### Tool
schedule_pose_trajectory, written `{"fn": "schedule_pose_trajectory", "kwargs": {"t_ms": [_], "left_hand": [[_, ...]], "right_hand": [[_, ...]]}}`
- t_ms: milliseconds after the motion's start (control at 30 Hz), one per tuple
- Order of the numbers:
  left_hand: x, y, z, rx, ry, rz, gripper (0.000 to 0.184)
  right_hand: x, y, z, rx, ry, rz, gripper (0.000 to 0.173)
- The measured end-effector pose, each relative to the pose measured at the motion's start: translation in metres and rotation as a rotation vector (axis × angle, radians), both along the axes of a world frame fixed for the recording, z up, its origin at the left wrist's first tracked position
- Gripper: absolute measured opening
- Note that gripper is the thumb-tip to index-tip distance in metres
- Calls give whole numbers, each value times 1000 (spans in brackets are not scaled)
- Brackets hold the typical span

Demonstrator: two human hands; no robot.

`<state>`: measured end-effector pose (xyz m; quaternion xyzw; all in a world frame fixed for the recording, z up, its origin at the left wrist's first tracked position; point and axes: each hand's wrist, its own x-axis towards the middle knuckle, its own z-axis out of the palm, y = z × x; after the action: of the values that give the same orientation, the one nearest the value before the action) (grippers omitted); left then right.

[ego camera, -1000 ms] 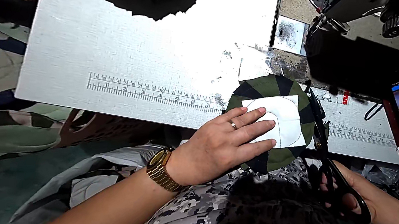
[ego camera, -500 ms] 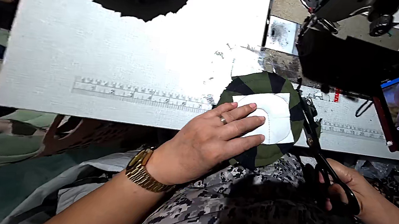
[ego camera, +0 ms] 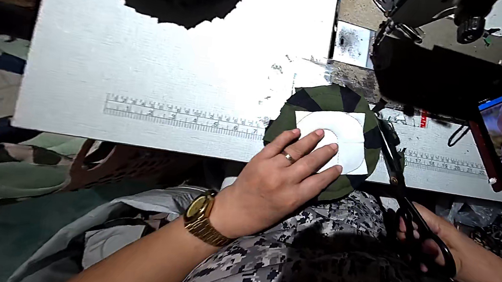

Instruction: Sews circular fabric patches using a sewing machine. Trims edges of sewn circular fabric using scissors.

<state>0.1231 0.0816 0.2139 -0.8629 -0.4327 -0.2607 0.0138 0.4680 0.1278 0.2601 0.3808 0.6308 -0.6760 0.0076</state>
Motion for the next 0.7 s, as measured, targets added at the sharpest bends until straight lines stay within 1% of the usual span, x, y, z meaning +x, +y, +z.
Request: {"fn": "schedule_pose_trajectory", "kwargs": {"t_ms": [67, 100, 167, 367, 600, 700], "left_hand": [[-2, 1, 0, -34, -23, -18, 34], [-3, 1, 0, -53, -43, -34, 34], [-7, 2, -1, -71, -80, -62, 34], [-8, 3, -4, -62, -143, -150, 31], [-8, 3, -5, -50, -146, -158, 32], [-9, 4, -5, -52, -148, -163, 31]], "right_hand": [[8, 0, -4, -46, 28, 67, 67], [10, -1, -5, -56, 45, 81, 72], [13, -1, -3, -62, 44, 94, 76], [9, 3, -3, -16, 27, 78, 74], [0, 11, -4, -17, 25, 71, 72], [-1, 11, -6, -44, 58, 40, 71]]}}
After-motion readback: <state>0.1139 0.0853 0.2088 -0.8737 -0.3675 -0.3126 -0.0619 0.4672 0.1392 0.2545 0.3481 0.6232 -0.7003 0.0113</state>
